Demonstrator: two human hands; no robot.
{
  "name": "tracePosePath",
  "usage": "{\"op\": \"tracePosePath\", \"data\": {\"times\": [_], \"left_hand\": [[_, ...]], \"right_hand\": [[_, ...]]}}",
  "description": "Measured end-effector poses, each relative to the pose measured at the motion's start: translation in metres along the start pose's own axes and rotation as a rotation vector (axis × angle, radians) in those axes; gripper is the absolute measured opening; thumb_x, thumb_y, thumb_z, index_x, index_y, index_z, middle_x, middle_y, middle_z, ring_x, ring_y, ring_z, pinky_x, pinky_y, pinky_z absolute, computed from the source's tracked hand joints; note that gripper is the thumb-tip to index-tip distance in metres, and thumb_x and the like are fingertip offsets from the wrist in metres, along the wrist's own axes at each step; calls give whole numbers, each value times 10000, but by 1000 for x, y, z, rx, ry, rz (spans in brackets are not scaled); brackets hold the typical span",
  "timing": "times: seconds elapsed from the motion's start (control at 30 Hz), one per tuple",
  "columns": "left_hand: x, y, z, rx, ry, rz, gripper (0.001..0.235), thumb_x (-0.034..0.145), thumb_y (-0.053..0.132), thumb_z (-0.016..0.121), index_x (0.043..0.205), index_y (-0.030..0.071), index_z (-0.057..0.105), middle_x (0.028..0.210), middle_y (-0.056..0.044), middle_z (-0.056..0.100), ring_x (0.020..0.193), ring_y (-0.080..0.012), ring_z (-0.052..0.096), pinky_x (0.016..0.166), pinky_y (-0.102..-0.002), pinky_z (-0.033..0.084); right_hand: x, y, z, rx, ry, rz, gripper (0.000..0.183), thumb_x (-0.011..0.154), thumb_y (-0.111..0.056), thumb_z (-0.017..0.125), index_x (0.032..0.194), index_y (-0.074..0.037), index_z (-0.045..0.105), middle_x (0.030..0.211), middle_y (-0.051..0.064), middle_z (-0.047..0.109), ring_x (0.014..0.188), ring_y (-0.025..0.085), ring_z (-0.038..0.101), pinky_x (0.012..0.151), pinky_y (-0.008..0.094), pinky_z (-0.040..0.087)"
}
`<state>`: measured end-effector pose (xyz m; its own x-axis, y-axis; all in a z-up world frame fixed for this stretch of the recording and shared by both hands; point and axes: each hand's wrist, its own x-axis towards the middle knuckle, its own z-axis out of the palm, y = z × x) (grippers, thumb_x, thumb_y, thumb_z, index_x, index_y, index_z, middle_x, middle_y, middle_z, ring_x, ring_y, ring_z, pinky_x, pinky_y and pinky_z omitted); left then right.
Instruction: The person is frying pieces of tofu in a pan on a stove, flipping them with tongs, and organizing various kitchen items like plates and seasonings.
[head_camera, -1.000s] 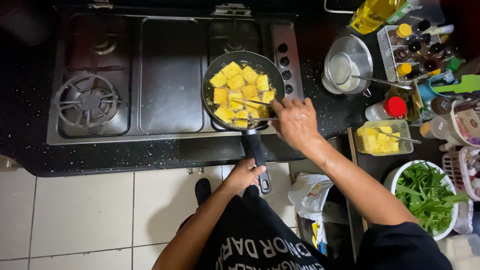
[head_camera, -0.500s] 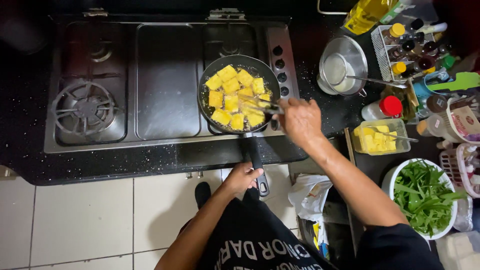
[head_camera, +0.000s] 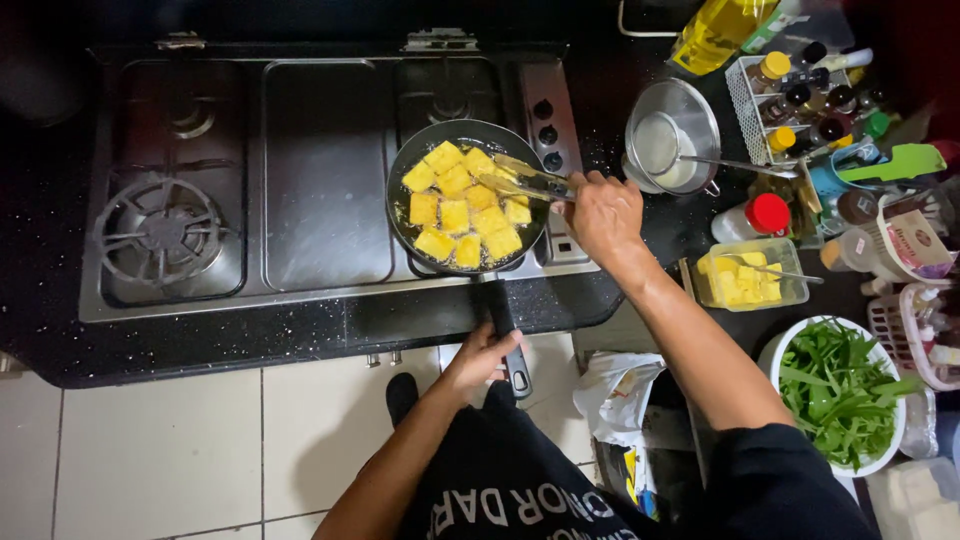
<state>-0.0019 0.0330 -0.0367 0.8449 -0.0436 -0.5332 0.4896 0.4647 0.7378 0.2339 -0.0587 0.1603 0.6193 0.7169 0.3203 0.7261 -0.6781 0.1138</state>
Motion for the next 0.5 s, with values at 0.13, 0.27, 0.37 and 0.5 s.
{"op": "tracePosePath", "data": {"times": [0.13, 0.27, 0.37, 0.5], "left_hand": [[-21, 25, 17, -261, -8, -66, 339, 1017, 316, 549, 1317, 160, 524, 1053, -61, 744, 935, -193, 757, 706, -383, 608], [-11, 5, 10, -167, 87, -57, 262, 1051, 278, 541, 1244, 104, 513, 890, -68, 682, 739, -222, 708, 619, -391, 582], [-21, 9, 4, -171, 137, -35, 219, 1046, 276, 536, 1169, 98, 501, 801, -67, 637, 617, -216, 658, 530, -375, 530], [-27, 0, -19, -3, 358, -2, 213, 1027, 275, 535, 1108, 80, 556, 709, -53, 608, 530, -174, 594, 484, -338, 524]], "right_hand": [[-5, -2, -16, 50, -2, 22, 408, 855, -416, 792, 1074, -80, 712, 897, 113, 695, 821, 332, 690, 740, 476, 490], [-14, -2, -29, 115, 14, 45, 474, 869, -414, 785, 1184, -70, 706, 899, 122, 687, 808, 340, 683, 729, 476, 478], [-20, 0, -35, 138, 3, 66, 489, 876, -409, 784, 1221, -72, 706, 894, 122, 685, 811, 340, 680, 724, 479, 470], [-29, 7, -36, 152, -3, 94, 490, 885, -411, 782, 1232, -72, 712, 900, 126, 690, 828, 341, 680, 714, 480, 466]]}}
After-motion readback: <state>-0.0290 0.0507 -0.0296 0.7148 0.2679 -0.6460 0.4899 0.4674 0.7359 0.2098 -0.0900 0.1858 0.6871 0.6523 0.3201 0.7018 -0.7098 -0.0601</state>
